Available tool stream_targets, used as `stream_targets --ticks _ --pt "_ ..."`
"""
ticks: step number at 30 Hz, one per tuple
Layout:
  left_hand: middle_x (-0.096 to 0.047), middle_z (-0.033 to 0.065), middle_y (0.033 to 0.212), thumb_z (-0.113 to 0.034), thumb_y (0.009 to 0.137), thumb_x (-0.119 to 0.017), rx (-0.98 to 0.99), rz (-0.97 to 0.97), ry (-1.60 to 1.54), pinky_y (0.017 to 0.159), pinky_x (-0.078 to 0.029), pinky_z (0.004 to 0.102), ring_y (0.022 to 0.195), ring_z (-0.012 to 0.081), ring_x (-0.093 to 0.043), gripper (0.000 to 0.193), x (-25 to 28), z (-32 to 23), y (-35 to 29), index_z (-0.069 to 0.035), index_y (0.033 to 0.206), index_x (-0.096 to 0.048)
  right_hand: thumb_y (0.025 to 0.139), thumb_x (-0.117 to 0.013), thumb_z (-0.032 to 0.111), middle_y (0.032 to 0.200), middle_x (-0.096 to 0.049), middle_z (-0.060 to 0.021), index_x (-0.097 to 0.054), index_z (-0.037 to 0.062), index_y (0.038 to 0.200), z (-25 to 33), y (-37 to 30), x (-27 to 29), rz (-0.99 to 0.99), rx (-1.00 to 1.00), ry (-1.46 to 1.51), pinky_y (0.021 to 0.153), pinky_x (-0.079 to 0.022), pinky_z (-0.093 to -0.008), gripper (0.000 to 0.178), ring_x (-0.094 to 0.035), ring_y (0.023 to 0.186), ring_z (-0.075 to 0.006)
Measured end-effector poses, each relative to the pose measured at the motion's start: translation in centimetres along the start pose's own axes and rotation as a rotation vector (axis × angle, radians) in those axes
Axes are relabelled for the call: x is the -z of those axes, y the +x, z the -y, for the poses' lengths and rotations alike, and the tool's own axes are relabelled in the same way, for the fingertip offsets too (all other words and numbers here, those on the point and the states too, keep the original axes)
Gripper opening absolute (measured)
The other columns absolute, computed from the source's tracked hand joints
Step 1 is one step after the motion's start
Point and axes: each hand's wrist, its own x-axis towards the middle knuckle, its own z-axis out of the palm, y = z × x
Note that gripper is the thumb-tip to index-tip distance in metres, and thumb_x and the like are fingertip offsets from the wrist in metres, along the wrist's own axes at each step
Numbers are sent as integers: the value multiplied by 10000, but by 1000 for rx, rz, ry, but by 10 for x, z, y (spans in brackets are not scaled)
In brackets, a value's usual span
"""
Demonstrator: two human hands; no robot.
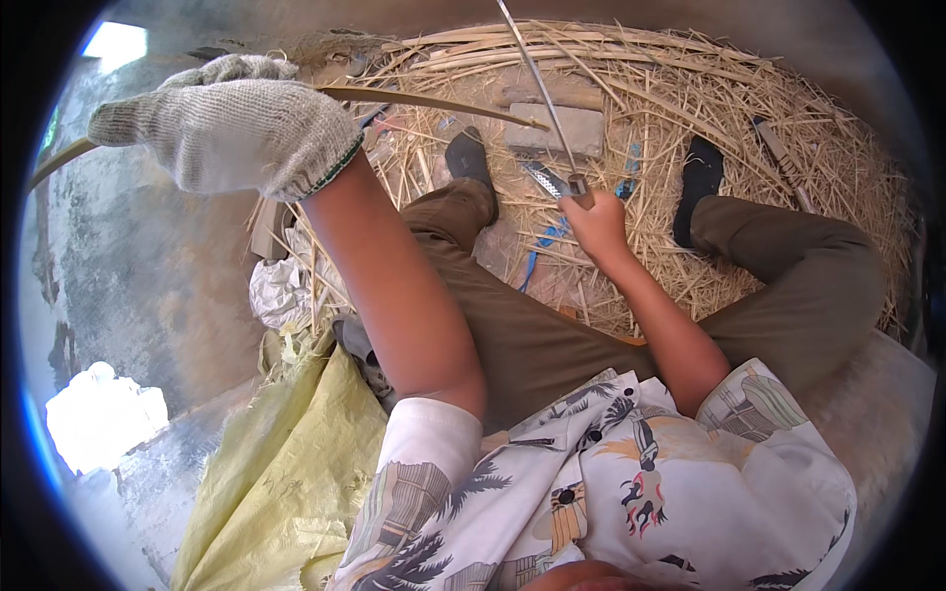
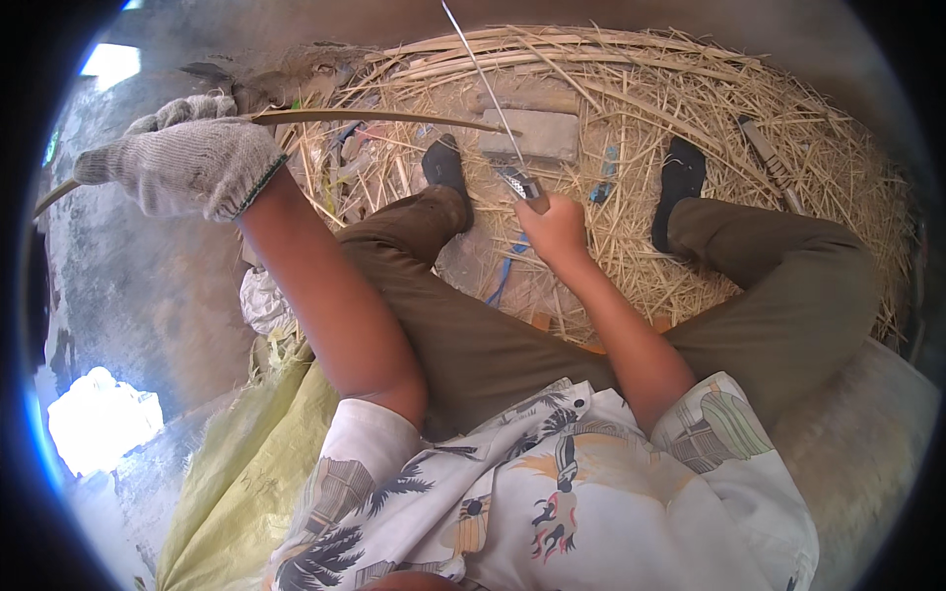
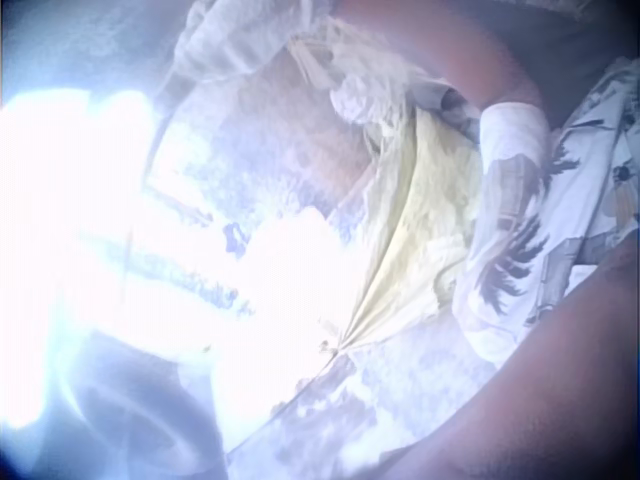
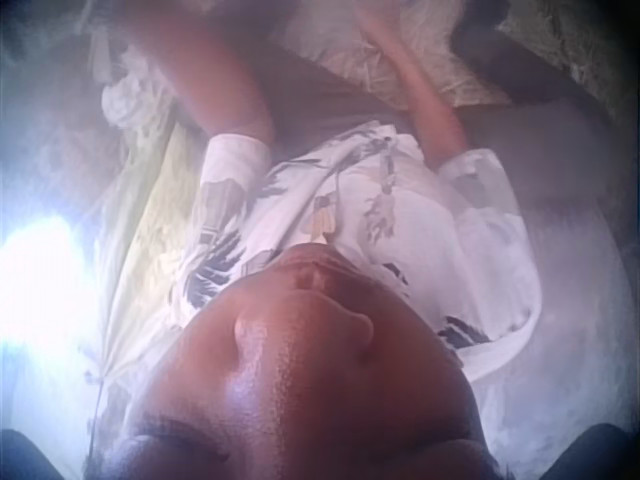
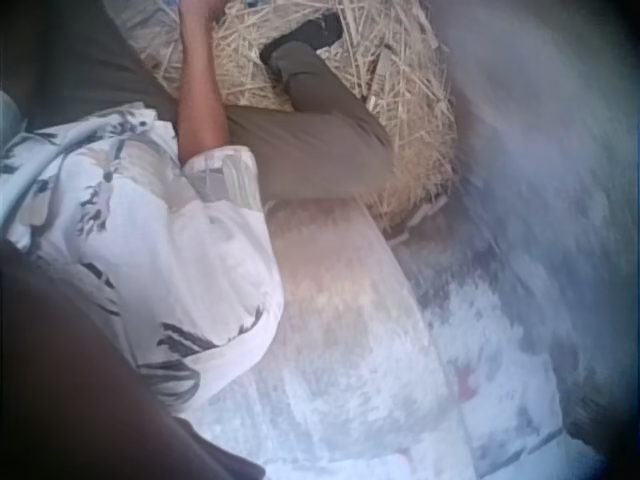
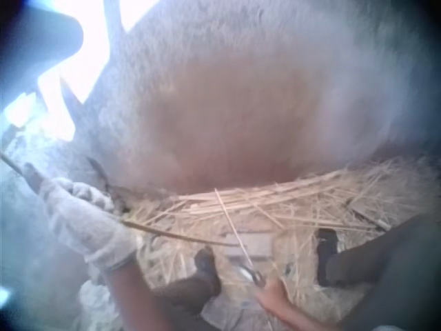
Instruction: The person sits on a straw-covered floor and uses a machete to split a long bamboo stick into thin strips. The person holds the bamboo with a gloved left hand and repeatedly strikes it with the machete in the right hand, separating the material into smaller pieces.
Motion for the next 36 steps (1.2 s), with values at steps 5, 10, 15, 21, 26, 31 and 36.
stream_targets --ticks 5,10,15,21,26,31,36 --pt "-573 108 650 -541 986 -452 -27 190 -104 349 -437 290 395 175 -483 535 46 7 58 -22 915 -562 798 -649 266 656 -651 -175 -670 -25 766 -20 -11 -12 170 -154 -194 615 -493 -395 294 -646 607 -300" --pt "-604 98 688 -529 985 -461 -152 102 -8 358 -464 290 405 182 -506 501 6 24 16 -43 943 -577 782 -645 185 610 -597 -137 -629 -9 746 -78 11 -8 210 -333 -129 505 -460 -394 198 -570 492 -256" --pt "-608 97 696 -538 981 -460 -128 64 -3 366 -472 295 413 185 -513 512 6 9 9 -40 955 -579 783 -650 114 503 -387 28 -531 48 724 -35 8 -3 589 -842 752 360 -331 -306 148 -388 382 -106" --pt "-612 96 706 -548 976 -459 8 149 -231 374 -483 302 421 187 -522 525 19 11 14 -37 969 -582 805 -645 189 570 -562 -79 -573 -23 688 0 -6 -2 -43 38 50 534 -415 -347 253 -501 520 -139" --pt "-622 98 721 -646 943 -438 252 291 -642 388 -494 330 441 194 -536 632 25 5 21 -35 1008 -588 808 -626 173 577 -565 -109 -578 -26 694 -34 -8 -9 56 -46 -81 558 -441 -359 234 -534 546 -167" --pt "-625 99 720 -712 924 -415 363 295 -747 386 -489 332 447 191 -539 717 20 30 25 -32 1065 -593 795 -605 159 546 -537 -100 -573 -4 684 -68 5 -7 130 -273 -267 524 -458 -374 200 -552 499 -220" --pt "-631 99 737 -613 954 -458 223 360 -555 413 -500 317 477 186 -571 612 41 51 68 -34 1102 -590 756 -631 182 470 -410 23 -532 68 645 -46 15 -2 587 -795 631 363 -358 -301 188 -403 350 -112"
